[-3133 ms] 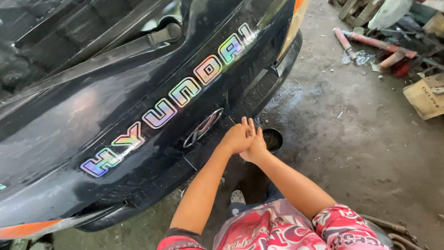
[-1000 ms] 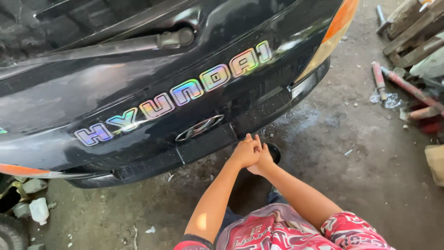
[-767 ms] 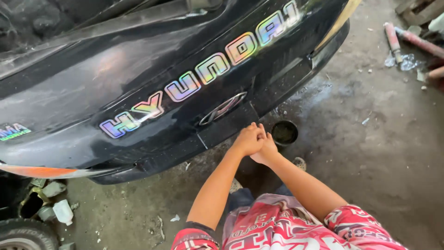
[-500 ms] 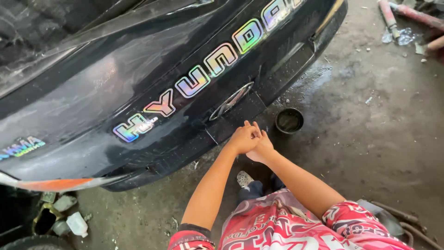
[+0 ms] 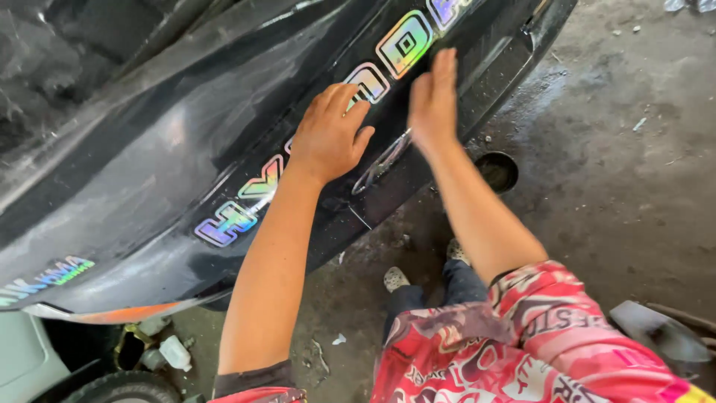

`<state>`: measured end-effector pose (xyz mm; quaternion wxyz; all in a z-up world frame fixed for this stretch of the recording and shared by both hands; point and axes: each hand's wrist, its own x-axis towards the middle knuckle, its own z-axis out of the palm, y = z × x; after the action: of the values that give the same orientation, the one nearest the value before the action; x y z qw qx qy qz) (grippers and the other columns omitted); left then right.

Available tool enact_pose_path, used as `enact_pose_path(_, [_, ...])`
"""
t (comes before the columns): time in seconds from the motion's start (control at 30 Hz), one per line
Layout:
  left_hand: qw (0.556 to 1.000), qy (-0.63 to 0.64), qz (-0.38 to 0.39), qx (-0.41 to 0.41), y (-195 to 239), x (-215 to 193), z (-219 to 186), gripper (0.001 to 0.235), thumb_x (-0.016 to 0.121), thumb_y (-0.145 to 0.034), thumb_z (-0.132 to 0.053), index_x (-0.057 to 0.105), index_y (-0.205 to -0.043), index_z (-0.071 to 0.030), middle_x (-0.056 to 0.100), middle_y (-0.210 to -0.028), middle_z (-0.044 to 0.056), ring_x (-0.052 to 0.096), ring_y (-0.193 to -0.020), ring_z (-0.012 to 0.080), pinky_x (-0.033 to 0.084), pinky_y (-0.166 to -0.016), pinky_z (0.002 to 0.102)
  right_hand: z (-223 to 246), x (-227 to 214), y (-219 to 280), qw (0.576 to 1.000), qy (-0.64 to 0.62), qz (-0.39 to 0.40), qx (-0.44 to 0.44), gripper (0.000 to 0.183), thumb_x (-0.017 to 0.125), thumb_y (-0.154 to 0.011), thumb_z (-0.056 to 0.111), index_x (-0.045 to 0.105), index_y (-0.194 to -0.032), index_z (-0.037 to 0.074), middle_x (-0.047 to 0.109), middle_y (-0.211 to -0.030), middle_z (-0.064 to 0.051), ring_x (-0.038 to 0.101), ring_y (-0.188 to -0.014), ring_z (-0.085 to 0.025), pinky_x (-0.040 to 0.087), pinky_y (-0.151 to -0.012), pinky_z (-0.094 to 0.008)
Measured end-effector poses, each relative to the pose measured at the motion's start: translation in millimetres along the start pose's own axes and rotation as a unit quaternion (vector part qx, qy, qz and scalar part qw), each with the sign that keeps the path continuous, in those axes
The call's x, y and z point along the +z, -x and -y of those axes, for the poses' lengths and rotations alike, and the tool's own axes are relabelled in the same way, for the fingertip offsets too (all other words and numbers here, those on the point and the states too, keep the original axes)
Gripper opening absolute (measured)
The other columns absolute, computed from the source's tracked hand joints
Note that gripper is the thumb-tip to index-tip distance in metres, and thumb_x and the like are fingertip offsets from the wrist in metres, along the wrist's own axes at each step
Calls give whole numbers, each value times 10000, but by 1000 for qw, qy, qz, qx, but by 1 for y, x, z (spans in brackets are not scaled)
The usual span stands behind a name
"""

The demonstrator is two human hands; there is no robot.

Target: The person scrubs the front bumper of a black car using a small sponge and water from a bucket. They repeatedly dip the sponge into the bucket and scrub the surface around the brand logo and the lower edge of the bumper.

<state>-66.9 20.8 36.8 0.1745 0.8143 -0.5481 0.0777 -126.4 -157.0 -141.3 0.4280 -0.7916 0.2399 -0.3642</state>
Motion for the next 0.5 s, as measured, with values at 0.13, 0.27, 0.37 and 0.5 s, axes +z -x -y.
enact_pose_path(0.13, [994,-48,62,77,-23,8,32,395,758,-912,-282,640,-1217,-61,508,-1482,195,457,-1390,401,389,-1147,520,64,60,95,996,16,-35,-84,658,502,-1116,169,162,-1656,10,133,-1720,-279,135,-1625,-461,162,-1341,-539])
enact_pose_path(0.27, [985,-39,106,130,-44,31,59,522,736,-925,-290,602,-1361,-38,448,-1545,208,403,-1445,399,356,-1178,506,40,68,49,1000,2,-28,1,739,505,-1053,206,119,-1648,0,87,-1719,-271,71,-1611,-456,79,-1303,-551])
enact_pose_path(0.37, [976,-59,125,167,-41,51,78,572,697,-940,-276,561,-1429,-12,426,-1585,208,363,-1485,380,314,-1206,493,-4,64,-5,991,4,-103,88,617,420,-1179,216,146,-1697,25,82,-1782,-241,79,-1676,-410,107,-1363,-501])
enact_pose_path(0.5, [969,-84,95,210,-43,65,88,513,617,-1009,-228,546,-1462,2,435,-1603,204,346,-1521,353,270,-1248,492,47,83,69,989,-23,-132,56,625,426,-1153,251,174,-1683,37,118,-1774,-204,99,-1653,-365,97,-1360,-474])
